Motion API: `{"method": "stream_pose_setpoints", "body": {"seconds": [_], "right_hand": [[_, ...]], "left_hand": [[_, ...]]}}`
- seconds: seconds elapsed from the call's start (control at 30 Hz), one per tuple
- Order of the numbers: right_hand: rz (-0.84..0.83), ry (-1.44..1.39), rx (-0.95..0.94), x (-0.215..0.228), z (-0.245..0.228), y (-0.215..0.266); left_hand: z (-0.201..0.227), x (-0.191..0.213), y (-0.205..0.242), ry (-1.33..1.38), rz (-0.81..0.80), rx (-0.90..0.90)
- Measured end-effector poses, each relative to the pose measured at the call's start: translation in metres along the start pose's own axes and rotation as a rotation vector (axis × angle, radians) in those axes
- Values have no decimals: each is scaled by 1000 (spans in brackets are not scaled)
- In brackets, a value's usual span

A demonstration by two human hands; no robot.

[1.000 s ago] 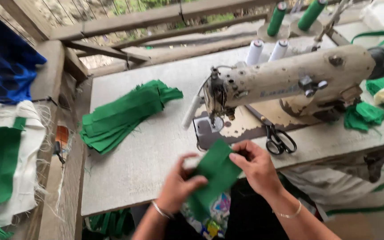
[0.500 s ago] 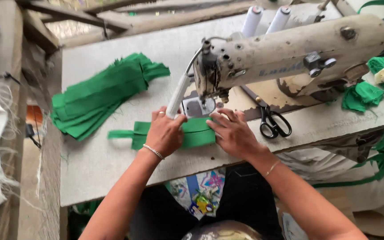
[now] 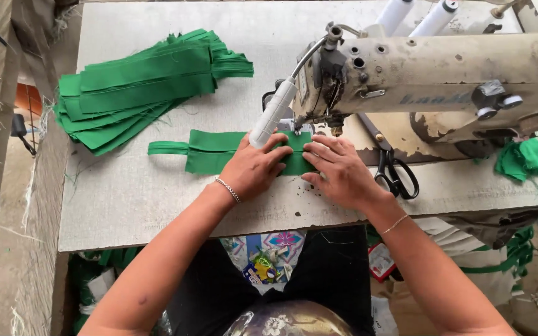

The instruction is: Assembling zipper sliders onto zipper tapes at a sewing workstation

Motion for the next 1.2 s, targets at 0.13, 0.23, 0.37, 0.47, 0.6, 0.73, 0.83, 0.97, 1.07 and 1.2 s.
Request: {"method": "stream_pose_setpoints", "body": {"seconds": [0.13, 0.23, 0.37, 0.47, 0.6, 0.73, 0.83, 0.97, 1.07, 1.2], "right_hand": [[-9, -17, -9, 3, 4, 0], [-32, -44, -14, 9, 5, -8], [-80, -54, 17, 8, 9, -11], [-85, -50, 33, 11, 8, -8], [-93, -67, 47, 12, 7, -10], [-100, -57, 48, 10, 12, -7], [-96, -49, 65, 7, 11, -7], [-92, -33, 90, 7, 10, -6], [-104, -17, 96, 6, 10, -3], [-84, -5, 159, 8, 7, -4]], "left_hand": [[8, 7, 2, -50, -42, 30], [9, 8, 2, -79, -47, 57], [11, 5, 7, -89, -30, 95], [16, 7, 9, -86, -43, 106], [16, 9, 9, -79, -26, 102], [16, 6, 7, -96, -12, 80], [9, 2, 10, -113, 0, 64], [11, 8, 10, -87, -5, -24], [3, -8, 9, 22, -46, -74], [1, 0, 6, 0, -67, -66]]}}
Point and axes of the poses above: each hand's wrist, its own y-axis away from the middle knuckle, its own x-axis out of the back of the hand, z = x × y, the point moved 4 cm from there along -y, towards the middle knuckle, and after that the axes turned 5 degrees about y, right-handed, at the moved point
